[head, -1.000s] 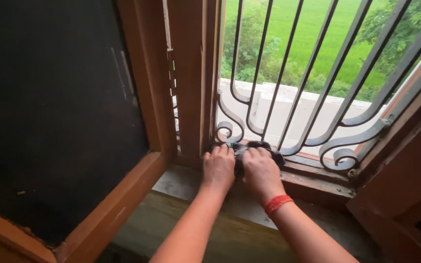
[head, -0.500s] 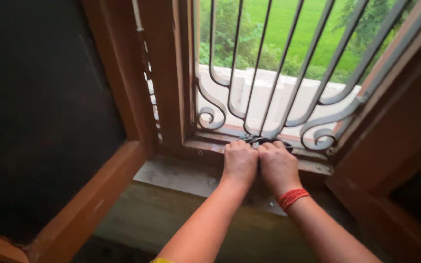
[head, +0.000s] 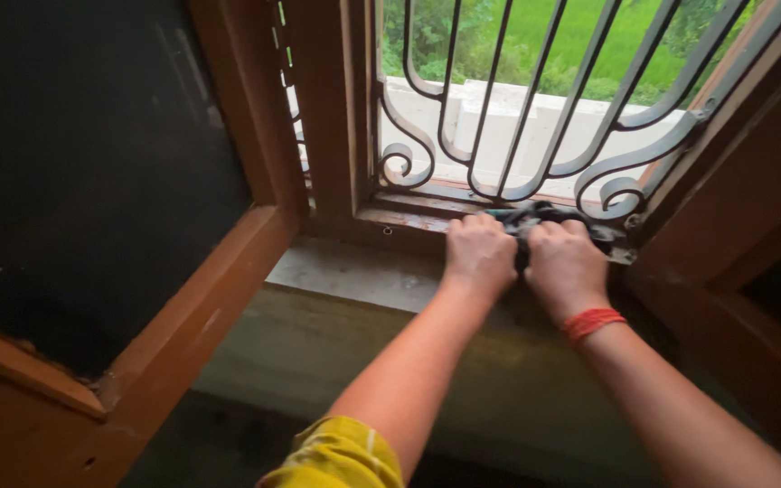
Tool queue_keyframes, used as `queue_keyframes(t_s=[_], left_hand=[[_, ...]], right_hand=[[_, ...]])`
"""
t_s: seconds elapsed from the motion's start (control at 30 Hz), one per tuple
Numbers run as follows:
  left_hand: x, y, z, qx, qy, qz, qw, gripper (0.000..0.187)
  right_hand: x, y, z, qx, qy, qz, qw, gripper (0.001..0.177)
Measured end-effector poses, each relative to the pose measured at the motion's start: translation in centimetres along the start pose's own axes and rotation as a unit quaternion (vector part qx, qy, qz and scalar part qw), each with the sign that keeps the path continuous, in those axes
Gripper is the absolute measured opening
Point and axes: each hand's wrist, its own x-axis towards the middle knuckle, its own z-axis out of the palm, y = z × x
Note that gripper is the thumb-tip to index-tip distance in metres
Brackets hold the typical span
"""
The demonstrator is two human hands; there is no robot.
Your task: The person wipes the wooden window sill and the metal security bars with a dark cloth. They clean the horizontal sill, the vertical frame, and the decorative scrollwork on the bars, moving the cloth back and forth to remove dirt.
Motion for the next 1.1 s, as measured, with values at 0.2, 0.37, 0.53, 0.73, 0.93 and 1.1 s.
queue_keyframes(t_s=[0.2,0.37,0.53,0.73,0.93,1.1], left_hand=[[-1.4,-6.9,-0.9,0.047,-0.003,-0.029,0.998,0.022],[-1.7,-6.2,-0.3,0.065,0.002,-0.028,0.997,0.019],[-0.9,-1.0,0.1,0.012,0.014,-0.01,1.0,0.028],[0.2,4.4,2.0,-0.045,0.055,0.011,0.997,0.026],[0.1,6.8,4.7,-0.093,0.144,0.025,0.985,0.018],[1.8,4.5,3.8,-0.111,0.084,0.02,0.99,0.022]], right_hand=[[2.1,-5.8,1.0,0.061,0.004,-0.058,0.996,0.011],[1.7,-5.6,0.8,0.074,0.017,-0.054,0.996,0.017],[0.3,-1.3,0.6,0.03,0.028,-0.019,0.999,0.012],[-1.6,3.5,0.8,-0.028,0.013,0.017,0.999,0.013],[-1.4,4.8,0.5,-0.04,-0.056,0.048,0.996,0.013],[1.5,3.6,-2.6,-0.017,-0.132,0.11,0.985,0.02]])
